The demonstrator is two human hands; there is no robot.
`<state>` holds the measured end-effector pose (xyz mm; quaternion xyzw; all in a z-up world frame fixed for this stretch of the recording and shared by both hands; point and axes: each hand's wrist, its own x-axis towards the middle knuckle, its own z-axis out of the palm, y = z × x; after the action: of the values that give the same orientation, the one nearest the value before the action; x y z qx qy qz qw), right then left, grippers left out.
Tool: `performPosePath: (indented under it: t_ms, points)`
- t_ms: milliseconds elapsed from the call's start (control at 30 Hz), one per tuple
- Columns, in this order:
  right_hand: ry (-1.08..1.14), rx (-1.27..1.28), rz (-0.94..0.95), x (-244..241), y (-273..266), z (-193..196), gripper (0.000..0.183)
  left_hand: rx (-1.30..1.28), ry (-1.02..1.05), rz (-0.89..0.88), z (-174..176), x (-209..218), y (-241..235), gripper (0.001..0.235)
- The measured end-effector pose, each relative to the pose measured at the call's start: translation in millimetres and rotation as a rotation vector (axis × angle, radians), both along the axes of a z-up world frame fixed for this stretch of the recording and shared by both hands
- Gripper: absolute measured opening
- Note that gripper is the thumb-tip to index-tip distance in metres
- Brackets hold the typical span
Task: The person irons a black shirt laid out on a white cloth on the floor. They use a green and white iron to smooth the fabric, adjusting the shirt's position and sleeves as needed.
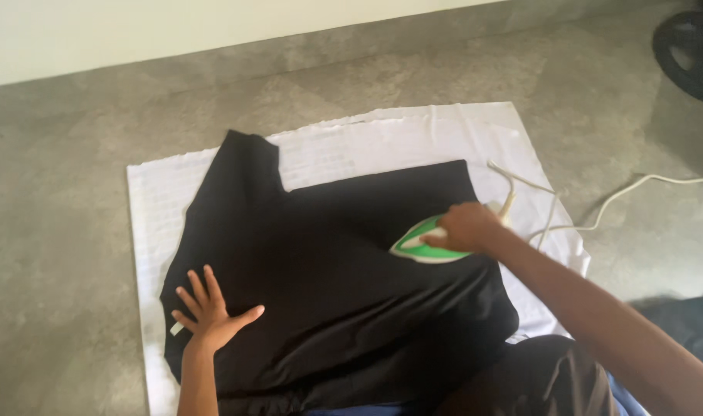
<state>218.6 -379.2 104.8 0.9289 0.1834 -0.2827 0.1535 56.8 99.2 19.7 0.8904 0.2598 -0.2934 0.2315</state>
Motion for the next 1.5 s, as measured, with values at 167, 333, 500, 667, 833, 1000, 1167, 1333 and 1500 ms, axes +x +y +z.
performPosePath:
  t_ms: [167,333,500,667,833,1000,1167,1333,1500]
  points:
    - [0.111,0.056,0.137,-61,112,-17,0.085,0.001,0.02,0.001,4,-2,-4,0.15]
    - [0.072,0.293,0.167,-59,190,-12,0.08,-0.033,0.035,0.047,10,1,-5,0.145]
    - [-0.012,0.197,0.008,49,101,-9,0.088,0.003,-0.063,0.092,3,6,-11,0.125]
    - [-0.131,0.081,-0.132,86,-5,-5,0.083,0.13,-0.296,0.128,-46,-11,-7,0.112]
    - [-0.064,0.109,-0.218,65,-3,0,0.068,0.471,-0.738,0.084,-48,-17,-38,0.084]
    - [-0.032,0.252,-0.148,37,109,1,0.065,0.557,-0.741,0.21,-49,-21,-45,0.075]
    - [-0.037,0.416,-0.076,49,198,-3,0.066,0.505,-0.776,0.283,-60,-16,-34,0.066]
    - [-0.091,0.561,-0.211,50,209,17,0.055,0.469,-0.587,0.428,-18,17,10,0.062]
    - [-0.142,0.46,-0.245,54,150,11,0.055,0.294,-0.657,0.435,-84,8,78,0.04]
